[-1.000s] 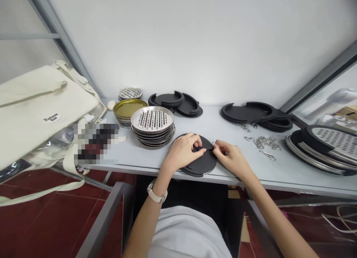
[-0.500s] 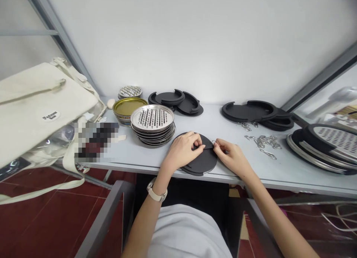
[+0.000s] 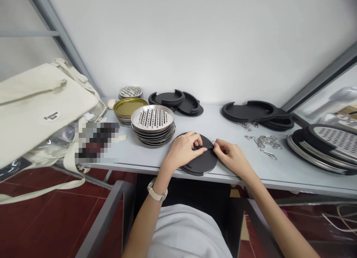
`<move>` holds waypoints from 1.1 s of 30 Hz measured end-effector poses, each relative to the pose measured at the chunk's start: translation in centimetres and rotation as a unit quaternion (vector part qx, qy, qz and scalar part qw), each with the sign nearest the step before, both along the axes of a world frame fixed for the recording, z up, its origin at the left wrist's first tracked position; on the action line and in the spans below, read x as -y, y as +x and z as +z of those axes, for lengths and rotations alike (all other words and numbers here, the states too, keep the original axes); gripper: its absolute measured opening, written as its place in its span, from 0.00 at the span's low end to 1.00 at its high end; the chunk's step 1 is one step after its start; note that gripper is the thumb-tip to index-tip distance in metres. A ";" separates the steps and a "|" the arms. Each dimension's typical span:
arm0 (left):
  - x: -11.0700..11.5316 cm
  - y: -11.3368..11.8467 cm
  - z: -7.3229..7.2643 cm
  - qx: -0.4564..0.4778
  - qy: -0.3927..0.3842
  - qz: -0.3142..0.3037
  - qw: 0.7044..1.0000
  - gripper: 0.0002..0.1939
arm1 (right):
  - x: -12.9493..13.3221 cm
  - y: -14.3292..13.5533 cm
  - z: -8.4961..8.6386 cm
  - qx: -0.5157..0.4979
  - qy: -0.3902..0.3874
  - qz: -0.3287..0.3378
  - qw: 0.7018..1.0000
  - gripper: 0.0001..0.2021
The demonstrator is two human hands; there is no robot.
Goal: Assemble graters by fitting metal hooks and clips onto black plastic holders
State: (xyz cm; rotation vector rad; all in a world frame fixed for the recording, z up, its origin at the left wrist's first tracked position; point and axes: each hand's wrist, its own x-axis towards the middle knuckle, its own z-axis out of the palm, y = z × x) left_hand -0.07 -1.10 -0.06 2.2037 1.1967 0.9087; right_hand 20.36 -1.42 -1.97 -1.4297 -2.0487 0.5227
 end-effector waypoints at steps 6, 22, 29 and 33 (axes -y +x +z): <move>0.1 0.1 0.0 -0.004 -0.002 0.004 1.000 0.06 | 0.3 -0.1 0.0 -0.005 0.010 0.009 1.000 0.16; 0.0 0.1 -0.1 -0.003 0.008 0.000 1.000 0.07 | -0.1 -0.3 -0.1 -0.007 0.013 -0.022 1.000 0.19; 0.0 0.1 -0.1 0.002 0.002 0.000 1.000 0.07 | -0.2 -0.1 0.0 -0.009 0.005 -0.005 1.000 0.18; 0.0 0.1 -0.1 0.001 0.001 0.005 1.000 0.08 | -0.2 0.1 0.0 -0.012 -0.003 0.000 1.000 0.18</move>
